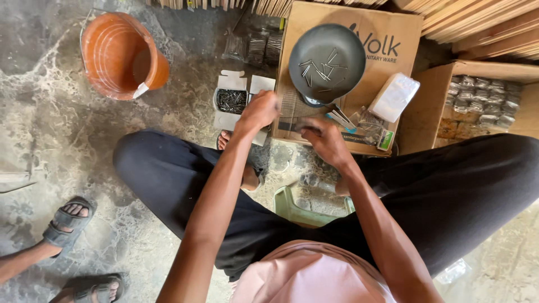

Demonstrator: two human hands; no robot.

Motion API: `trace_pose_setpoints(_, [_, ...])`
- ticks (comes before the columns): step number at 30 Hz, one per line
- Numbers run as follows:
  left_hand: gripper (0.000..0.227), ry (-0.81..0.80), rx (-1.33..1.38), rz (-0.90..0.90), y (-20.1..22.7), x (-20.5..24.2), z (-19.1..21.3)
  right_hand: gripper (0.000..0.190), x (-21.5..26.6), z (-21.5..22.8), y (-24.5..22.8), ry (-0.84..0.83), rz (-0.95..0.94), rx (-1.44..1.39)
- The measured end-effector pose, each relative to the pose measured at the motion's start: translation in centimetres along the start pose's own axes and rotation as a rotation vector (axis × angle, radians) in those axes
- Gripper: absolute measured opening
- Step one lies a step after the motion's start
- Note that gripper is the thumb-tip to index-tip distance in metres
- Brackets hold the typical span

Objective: The person sits on the floor and transfers metal fasteners from a small white box into a frying pan. They use their hands to pick up the fasteners and place them into the pan, which rests on a cardboard box.

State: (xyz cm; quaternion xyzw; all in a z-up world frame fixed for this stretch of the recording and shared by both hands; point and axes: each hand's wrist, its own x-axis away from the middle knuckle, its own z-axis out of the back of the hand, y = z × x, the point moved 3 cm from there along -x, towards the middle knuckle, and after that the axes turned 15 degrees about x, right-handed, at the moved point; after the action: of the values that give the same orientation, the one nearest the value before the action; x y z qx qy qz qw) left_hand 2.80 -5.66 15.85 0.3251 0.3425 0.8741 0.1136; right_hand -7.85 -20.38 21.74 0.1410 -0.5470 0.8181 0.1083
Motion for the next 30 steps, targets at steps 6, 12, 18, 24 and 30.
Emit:
trace_pose_setpoints(6, [0.003,-0.168,0.089,-0.125,8.3,5.5,3.2,0.04,0.4,0.2,-0.3,0.043,0.056,0.054])
trace_pose_setpoints(12, [0.012,-0.257,0.234,-0.19,10.0,5.1,2.5,0.012,0.4,-0.1,-0.6,0.091,0.124,-0.133])
trace_pose_setpoints(18, [0.026,-0.256,0.368,-0.188,11.1,5.5,3.3,0.014,0.1,0.9,1.5,0.126,-0.044,-0.313])
trace_pose_setpoints(24, [0.02,-0.043,-0.014,-0.081,1.1,0.2,2.3,0.023,0.4,3.4,-1.7,0.277,-0.033,-0.366])
trace_pose_setpoints(30, [0.022,-0.093,-0.188,-0.034,-6.9,-1.0,-1.3,0.052,0.6,3.4,-2.4,0.114,0.008,-0.241])
